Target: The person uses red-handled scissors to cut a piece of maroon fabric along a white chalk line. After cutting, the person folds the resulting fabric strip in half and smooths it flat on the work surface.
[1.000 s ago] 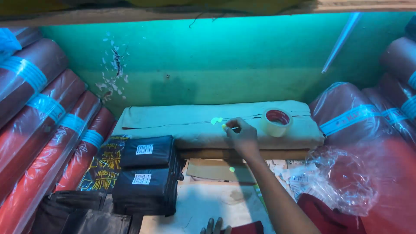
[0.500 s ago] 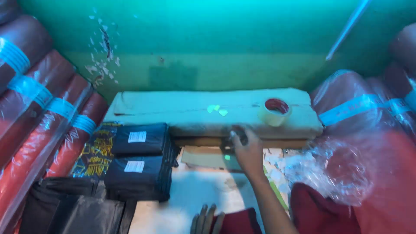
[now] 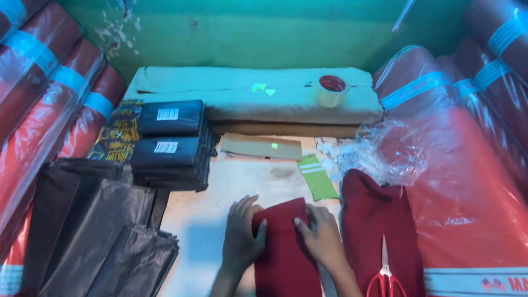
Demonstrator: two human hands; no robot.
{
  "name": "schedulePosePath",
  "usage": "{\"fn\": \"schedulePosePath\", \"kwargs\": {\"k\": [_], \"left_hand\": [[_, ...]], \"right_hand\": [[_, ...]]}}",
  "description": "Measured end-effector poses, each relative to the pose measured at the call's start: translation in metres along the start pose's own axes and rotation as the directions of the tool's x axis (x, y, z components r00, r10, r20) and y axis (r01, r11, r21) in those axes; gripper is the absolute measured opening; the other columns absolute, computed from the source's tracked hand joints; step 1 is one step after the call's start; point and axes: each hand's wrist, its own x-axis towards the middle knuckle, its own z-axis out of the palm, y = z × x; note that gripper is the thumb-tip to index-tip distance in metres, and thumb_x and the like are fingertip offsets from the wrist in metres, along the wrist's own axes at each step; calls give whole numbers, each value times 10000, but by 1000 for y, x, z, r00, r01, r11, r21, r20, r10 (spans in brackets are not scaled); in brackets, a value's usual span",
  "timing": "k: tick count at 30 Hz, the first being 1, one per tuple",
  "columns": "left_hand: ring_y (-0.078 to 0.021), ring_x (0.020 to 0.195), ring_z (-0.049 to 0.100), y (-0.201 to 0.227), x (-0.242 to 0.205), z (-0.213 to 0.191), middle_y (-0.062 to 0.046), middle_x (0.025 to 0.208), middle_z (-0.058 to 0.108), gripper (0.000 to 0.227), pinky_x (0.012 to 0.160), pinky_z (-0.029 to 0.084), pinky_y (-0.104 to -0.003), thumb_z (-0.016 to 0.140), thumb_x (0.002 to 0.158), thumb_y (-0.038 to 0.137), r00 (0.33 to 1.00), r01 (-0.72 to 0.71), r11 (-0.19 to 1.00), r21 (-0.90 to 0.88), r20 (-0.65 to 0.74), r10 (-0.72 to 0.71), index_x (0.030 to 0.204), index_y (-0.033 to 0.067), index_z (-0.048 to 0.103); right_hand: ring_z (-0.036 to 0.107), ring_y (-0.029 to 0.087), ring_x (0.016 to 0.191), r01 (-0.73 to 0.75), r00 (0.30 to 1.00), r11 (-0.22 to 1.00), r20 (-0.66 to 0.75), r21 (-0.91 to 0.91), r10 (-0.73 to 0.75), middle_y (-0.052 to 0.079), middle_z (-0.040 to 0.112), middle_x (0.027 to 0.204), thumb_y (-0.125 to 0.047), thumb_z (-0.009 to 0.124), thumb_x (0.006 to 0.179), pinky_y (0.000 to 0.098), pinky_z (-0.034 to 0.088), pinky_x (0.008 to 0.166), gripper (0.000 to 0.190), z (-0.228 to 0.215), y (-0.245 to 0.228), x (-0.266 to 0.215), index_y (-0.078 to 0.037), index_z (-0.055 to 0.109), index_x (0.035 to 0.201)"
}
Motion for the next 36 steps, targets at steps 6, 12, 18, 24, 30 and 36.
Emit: {"fn": "schedulePosePath", "kwargs": {"k": [6,12,18,24,30,36], "left_hand": [[-175,900,735,-4,1,-3,-16,989,776,182,846,550,-297,666,852,82,981,178,845,-505,25,-192,1023,124,714],[-190,1006,721,-15,-9,-11,-119,1124,762,532,920,560,-372,767,920,174,788,606,324,-726,494,-367,1422,153,594],[-80,795,650,15,-12,-45,-13,885,721,203,760,484,-229,706,900,111,716,692,511,-509,570,-403,1103,106,688],[-103,806,684,8,-16,-35,-41,876,766,228,726,516,-233,710,860,44,723,689,418,-592,532,-440,1080,53,767],[-229,987,751,-13,-23,-20,-178,1216,785,157,747,589,-302,694,912,7,833,533,271,-801,442,-333,971,33,837],[-218,1124,724,-3,-11,-37,-166,1259,783,434,885,604,-324,777,787,53,711,685,199,-701,583,-393,1217,55,720]], "right_hand": [[613,129,1247,-287,958,814,148,505,245,53,662,1232,-167,742,842,278,413,1075,725,-29,-21,-2,-184,456,1508],[616,196,831,-155,984,821,162,549,77,80,630,816,-65,784,841,370,530,797,162,-29,5,-15,-50,739,996],[606,110,709,-250,968,576,221,779,121,30,630,786,-144,688,989,266,489,619,162,-56,-43,-48,-68,604,873],[695,189,850,-237,969,559,149,795,198,114,769,922,-58,637,966,309,559,729,180,-40,-26,-49,11,765,1072],[752,197,1144,-137,987,725,32,675,156,100,830,1118,-15,575,987,289,543,1036,256,-34,-14,-46,-60,825,957],[725,219,1023,-170,980,518,88,839,179,158,796,1174,95,527,967,279,559,752,330,-30,-8,-42,-11,764,764]]}}
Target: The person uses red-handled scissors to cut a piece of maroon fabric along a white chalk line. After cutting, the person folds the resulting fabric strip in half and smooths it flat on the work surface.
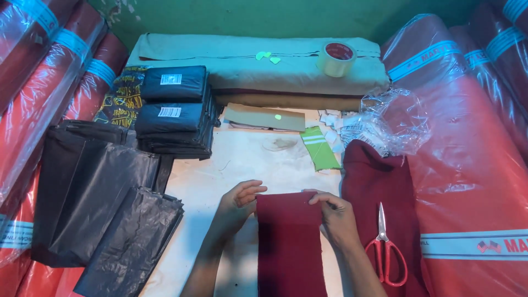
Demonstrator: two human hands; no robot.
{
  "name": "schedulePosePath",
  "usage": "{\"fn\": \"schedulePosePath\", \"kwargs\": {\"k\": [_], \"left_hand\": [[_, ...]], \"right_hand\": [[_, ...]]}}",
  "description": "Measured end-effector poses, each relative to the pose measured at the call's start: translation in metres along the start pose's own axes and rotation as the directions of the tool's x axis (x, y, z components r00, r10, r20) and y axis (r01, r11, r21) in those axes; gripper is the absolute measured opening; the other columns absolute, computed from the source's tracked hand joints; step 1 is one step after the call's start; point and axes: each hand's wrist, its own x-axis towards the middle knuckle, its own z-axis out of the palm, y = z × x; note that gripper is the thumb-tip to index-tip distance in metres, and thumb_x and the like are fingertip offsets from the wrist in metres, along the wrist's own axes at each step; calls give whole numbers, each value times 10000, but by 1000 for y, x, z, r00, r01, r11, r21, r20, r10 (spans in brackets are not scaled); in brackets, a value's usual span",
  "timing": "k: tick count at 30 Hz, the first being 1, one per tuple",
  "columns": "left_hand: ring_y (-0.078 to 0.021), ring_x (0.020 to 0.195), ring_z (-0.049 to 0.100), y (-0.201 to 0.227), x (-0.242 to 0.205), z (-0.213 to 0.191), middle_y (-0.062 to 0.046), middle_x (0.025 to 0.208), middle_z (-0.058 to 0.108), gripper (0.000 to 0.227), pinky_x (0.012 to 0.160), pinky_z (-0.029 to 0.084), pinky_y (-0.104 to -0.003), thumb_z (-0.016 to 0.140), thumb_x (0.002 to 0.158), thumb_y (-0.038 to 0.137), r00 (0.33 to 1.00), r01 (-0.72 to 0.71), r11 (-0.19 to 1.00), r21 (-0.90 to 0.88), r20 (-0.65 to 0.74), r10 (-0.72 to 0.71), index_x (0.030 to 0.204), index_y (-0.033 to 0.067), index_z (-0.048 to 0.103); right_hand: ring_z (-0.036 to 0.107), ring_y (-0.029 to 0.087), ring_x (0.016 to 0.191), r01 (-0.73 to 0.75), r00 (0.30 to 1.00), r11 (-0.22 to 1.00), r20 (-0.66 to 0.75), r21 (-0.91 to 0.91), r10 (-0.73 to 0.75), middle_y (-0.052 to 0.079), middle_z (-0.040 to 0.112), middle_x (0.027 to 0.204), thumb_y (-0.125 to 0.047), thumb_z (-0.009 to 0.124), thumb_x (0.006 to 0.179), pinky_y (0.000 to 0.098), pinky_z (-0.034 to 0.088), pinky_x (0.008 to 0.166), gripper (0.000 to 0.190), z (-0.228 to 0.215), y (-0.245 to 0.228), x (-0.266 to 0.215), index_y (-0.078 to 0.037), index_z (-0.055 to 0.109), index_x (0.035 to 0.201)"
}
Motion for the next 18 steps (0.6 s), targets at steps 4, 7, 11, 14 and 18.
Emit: {"fn": "schedulePosePath", "kwargs": {"k": [4,7,11,14,18], "left_hand": [[-120,828,605,15,-11,13,-49,921,724,310,697,480,-264,640,913,115,1000,-16,976,219,12,14,1184,55,778],[-156,768,602,-1,-5,4,-98,897,714,333,660,515,-313,620,924,132,999,-13,987,158,48,5,1211,56,770],[-265,884,746,3,-8,9,-205,1068,773,388,740,644,-407,599,890,126,996,-5,1000,31,90,2,1229,8,748],[-237,930,727,-21,6,-3,-187,1064,757,425,784,636,-412,522,952,224,995,-24,998,58,98,19,1253,34,754],[-243,1010,738,-26,5,-1,-161,1125,778,336,831,603,-403,665,973,306,998,-57,967,248,20,53,1247,145,777]], "right_hand": [[540,126,692,-5,999,981,-48,-192,-4,53,757,911,24,548,1012,264,363,634,308,-3,-1,-2,-39,782,823],[449,128,577,-43,996,995,-88,-89,35,83,645,813,75,522,971,290,363,528,282,0,-2,-6,3,748,820],[541,194,679,-24,999,991,-37,133,30,135,556,716,62,537,852,337,498,714,189,1,0,1,72,722,819],[568,203,779,14,1000,990,12,-143,-12,134,609,772,39,578,847,385,517,774,209,-2,-9,-3,41,773,923],[588,189,745,3,1000,958,16,-285,2,80,602,713,59,633,802,368,513,756,198,-3,8,-1,-27,753,933]]}}
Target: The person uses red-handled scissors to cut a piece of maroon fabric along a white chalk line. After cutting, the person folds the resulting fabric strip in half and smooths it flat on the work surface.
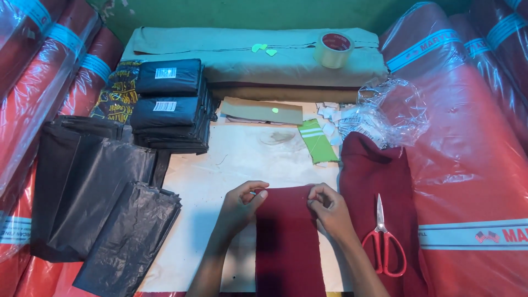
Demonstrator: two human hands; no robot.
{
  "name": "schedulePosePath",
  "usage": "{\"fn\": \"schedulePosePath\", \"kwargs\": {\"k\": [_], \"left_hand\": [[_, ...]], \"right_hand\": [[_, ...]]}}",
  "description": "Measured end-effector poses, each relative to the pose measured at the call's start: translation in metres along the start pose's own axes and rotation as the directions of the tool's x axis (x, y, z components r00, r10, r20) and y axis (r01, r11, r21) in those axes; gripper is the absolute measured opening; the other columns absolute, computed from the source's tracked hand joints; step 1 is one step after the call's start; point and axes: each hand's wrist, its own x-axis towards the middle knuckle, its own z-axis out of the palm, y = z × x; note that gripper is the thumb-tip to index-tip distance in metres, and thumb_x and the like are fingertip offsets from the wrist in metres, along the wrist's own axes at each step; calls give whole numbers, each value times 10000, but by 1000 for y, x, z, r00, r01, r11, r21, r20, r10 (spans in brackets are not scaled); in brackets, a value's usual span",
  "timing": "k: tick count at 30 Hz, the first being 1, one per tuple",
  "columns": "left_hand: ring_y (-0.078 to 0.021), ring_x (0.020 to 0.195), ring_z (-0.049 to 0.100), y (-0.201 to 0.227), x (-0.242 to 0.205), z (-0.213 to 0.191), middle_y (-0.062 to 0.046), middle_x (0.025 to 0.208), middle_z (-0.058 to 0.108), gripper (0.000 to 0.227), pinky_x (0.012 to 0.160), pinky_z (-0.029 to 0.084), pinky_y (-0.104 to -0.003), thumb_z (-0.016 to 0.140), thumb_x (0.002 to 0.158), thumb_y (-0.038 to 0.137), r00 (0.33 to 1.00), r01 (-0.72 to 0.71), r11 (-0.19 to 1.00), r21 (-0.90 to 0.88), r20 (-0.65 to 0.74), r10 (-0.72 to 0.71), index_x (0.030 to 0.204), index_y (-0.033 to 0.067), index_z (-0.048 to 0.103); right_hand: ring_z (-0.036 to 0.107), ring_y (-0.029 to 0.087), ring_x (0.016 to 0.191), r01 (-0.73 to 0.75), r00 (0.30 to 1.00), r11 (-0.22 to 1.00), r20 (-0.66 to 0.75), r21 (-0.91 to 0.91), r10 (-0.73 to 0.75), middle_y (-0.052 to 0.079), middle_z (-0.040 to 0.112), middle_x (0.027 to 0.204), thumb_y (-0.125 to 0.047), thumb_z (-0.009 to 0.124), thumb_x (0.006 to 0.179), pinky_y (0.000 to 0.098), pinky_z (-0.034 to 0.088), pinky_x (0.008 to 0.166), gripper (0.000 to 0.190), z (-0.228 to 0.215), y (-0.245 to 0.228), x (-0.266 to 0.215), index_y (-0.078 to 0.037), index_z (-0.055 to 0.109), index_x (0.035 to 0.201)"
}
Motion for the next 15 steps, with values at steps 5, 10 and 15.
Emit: {"fn": "schedulePosePath", "kwargs": {"k": [5,10,15], "left_hand": [[-167,852,706,-26,7,0,-145,1073,766,277,801,588,-315,746,934,163,998,-52,999,-2,-25,52,1203,105,781],[-153,985,697,2,-3,8,-58,1062,779,246,932,501,-283,755,906,197,994,-40,998,-46,-105,35,1144,146,780],[-98,906,684,31,-18,10,-18,1054,778,229,899,495,-225,766,871,155,971,-40,989,-141,-239,5,1095,104,765]], "right_hand": [[580,174,718,-1,1000,1000,-17,16,2,62,613,711,58,667,797,343,488,692,141,-2,12,4,-59,661,875],[560,217,1169,-132,991,982,-11,133,134,106,648,1212,-56,692,831,365,473,953,512,-1,-51,-20,-174,588,1318],[740,262,981,-329,942,897,175,295,287,213,788,1162,-33,658,887,339,591,825,442,7,-59,-30,42,677,1322]]}}
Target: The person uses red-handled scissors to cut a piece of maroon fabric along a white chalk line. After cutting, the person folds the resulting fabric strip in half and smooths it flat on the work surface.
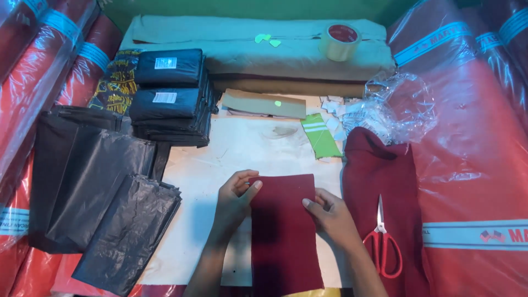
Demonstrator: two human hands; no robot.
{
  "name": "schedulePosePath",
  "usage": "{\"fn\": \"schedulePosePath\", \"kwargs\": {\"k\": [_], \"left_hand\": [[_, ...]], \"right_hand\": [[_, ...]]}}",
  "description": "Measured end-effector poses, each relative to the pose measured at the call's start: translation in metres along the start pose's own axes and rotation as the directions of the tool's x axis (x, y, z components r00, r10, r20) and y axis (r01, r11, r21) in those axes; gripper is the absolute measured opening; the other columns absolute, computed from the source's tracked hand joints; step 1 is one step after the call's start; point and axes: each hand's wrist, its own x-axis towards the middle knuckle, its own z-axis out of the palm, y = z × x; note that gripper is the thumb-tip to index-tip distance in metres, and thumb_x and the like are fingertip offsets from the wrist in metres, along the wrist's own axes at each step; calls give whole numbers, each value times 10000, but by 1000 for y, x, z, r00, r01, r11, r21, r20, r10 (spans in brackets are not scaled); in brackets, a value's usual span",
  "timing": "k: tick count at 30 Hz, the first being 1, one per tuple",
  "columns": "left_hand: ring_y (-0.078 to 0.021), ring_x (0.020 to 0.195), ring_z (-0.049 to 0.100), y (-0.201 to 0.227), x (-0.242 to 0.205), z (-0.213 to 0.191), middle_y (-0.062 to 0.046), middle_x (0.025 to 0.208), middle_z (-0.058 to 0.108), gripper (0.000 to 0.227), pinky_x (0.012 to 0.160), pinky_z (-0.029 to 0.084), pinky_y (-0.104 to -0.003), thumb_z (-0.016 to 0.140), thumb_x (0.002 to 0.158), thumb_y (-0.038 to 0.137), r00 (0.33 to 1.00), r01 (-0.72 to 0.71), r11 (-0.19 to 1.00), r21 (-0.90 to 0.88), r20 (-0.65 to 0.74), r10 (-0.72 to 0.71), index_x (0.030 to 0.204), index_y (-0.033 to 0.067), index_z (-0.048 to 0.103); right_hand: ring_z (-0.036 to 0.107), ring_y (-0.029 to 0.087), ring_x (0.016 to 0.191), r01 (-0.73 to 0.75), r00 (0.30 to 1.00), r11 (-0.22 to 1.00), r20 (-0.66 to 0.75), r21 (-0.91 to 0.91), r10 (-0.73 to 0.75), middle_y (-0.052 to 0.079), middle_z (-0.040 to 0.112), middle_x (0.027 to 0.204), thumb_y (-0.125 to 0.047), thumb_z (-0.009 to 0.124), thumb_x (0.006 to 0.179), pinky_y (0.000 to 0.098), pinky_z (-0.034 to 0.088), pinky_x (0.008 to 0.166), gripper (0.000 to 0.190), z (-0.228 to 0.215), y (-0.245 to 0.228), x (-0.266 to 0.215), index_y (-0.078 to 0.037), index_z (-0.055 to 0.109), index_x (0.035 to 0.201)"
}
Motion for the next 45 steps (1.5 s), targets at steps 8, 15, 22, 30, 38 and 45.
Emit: {"fn": "schedulePosePath", "kwargs": {"k": [8,15,22,30,38,45], "left_hand": [[-199,942,737,32,-26,-5,-148,989,776,976,834,590,-347,745,840,138,944,132,991,-9,305,-123,1655,185,212],[-85,913,454,15,-19,8,5,963,548,615,861,395,-194,776,844,195,997,52,986,160,54,-61,1443,276,662],[-179,1045,735,6,-19,-2,-112,1188,788,499,887,613,-322,767,832,103,960,62,998,-12,275,-57,1312,35,649],[-157,1096,737,5,-16,-4,-63,1178,790,354,950,582,-307,708,873,142,961,17,988,153,271,-59,1222,86,693],[-112,919,694,-12,-10,-11,-48,966,765,142,809,557,-263,735,902,15,950,-82,996,41,304,66,1040,41,717],[-207,1151,713,-29,1,-20,-99,1230,728,314,971,545,-291,600,914,-69,849,-486,864,132,306,431,998,164,793]], "right_hand": [[718,199,1005,166,984,981,-50,-99,-172,137,788,1099,-77,639,946,313,580,885,266,-3,24,8,12,731,1180],[719,219,1035,130,987,991,-100,1,-130,175,774,1150,-105,673,910,332,585,898,339,-1,21,-6,14,706,1226],[725,270,974,106,992,990,53,94,-111,211,762,1165,5,649,915,372,582,843,377,-22,24,3,62,648,1288],[723,245,1093,80,993,997,86,-17,-78,165,770,1228,-19,655,899,388,592,949,390,-13,11,-2,24,656,1287],[614,155,735,185,983,980,-30,78,-184,121,707,914,15,636,957,297,510,685,195,-7,31,1,52,694,1139],[688,327,1145,261,963,934,2,244,-269,244,696,1303,317,590,750,366,611,788,399,-23,51,17,23,746,970]]}}
